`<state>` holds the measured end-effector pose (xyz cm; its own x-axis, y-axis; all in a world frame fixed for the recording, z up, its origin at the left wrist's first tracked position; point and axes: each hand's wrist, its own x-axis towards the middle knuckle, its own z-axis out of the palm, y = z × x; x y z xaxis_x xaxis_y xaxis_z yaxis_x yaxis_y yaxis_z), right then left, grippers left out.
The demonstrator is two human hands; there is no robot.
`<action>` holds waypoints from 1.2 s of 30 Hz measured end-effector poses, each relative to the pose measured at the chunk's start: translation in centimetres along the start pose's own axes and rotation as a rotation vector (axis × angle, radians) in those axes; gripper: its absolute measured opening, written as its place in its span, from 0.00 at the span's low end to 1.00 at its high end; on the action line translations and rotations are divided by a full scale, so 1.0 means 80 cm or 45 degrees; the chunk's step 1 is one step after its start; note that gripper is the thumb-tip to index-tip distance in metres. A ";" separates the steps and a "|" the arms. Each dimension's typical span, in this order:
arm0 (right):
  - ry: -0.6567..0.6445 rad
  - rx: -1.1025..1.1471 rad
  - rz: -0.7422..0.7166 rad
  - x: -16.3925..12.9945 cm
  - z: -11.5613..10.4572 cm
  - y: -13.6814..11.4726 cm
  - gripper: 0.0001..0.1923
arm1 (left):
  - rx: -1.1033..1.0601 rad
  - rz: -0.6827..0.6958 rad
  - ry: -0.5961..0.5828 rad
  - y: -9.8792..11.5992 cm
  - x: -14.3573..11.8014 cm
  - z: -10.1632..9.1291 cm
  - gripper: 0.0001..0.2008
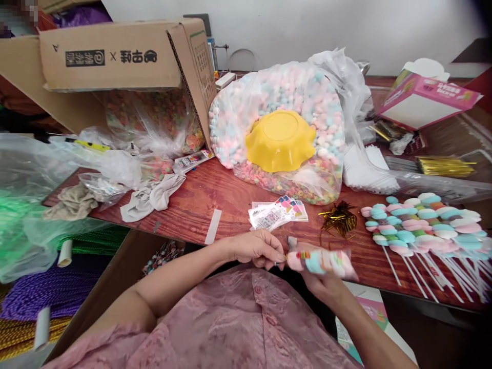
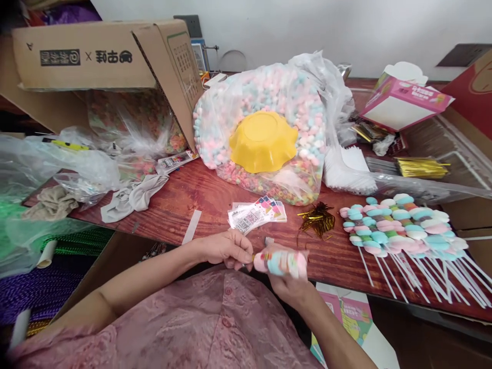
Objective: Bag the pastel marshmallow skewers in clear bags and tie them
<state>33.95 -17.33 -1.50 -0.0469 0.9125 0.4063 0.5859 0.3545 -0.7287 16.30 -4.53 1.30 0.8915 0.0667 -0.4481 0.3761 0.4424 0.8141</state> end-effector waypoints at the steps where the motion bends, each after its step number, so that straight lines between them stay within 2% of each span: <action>1: -0.030 -0.123 -0.142 -0.001 -0.005 -0.003 0.11 | -0.084 -0.064 -0.078 0.000 0.000 -0.002 0.12; 3: -0.087 -0.240 -0.358 -0.001 -0.014 -0.010 0.11 | -0.188 -0.141 -0.191 -0.001 0.002 -0.003 0.13; 5: -0.137 -0.240 -0.502 0.001 -0.022 -0.015 0.11 | -0.223 -0.172 -0.272 -0.001 0.004 -0.002 0.13; 11: -0.265 -0.179 -0.686 0.014 -0.047 -0.029 0.15 | -0.175 -0.207 -0.431 0.012 0.005 0.008 0.12; 16: -0.366 -0.143 -0.819 0.029 -0.057 -0.042 0.19 | -0.115 -0.289 -0.575 0.020 0.004 0.019 0.13; 20: -0.269 -0.072 -0.705 0.027 -0.060 -0.045 0.23 | -0.103 -0.254 -0.576 0.018 0.007 0.018 0.12; 22: -0.305 0.006 -0.585 0.029 -0.062 -0.047 0.26 | -0.071 -0.238 -0.568 0.018 0.008 0.014 0.12; 24: -0.485 0.081 -0.384 0.037 -0.062 -0.052 0.26 | -0.046 -0.226 -0.564 0.018 0.011 0.012 0.12; 26: -0.712 0.193 -0.196 0.049 -0.062 -0.056 0.21 | -0.032 -0.196 -0.555 0.017 0.013 0.011 0.12; 29: -0.906 0.419 -0.094 0.066 -0.059 -0.058 0.12 | -0.017 -0.125 -0.534 0.014 0.015 0.011 0.13; 32: -0.915 0.558 -0.054 0.072 -0.054 -0.054 0.11 | -0.020 -0.081 -0.512 0.010 0.012 0.010 0.11; 36: -0.832 0.675 0.025 0.064 -0.039 -0.048 0.10 | -0.004 -0.038 -0.465 0.010 0.000 0.005 0.09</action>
<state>34.03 -14.64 5.10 -0.5953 0.7961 0.1092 0.1411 0.2374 -0.9611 16.67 -4.50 2.10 0.9117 -0.2698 -0.3098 0.4030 0.4420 0.8014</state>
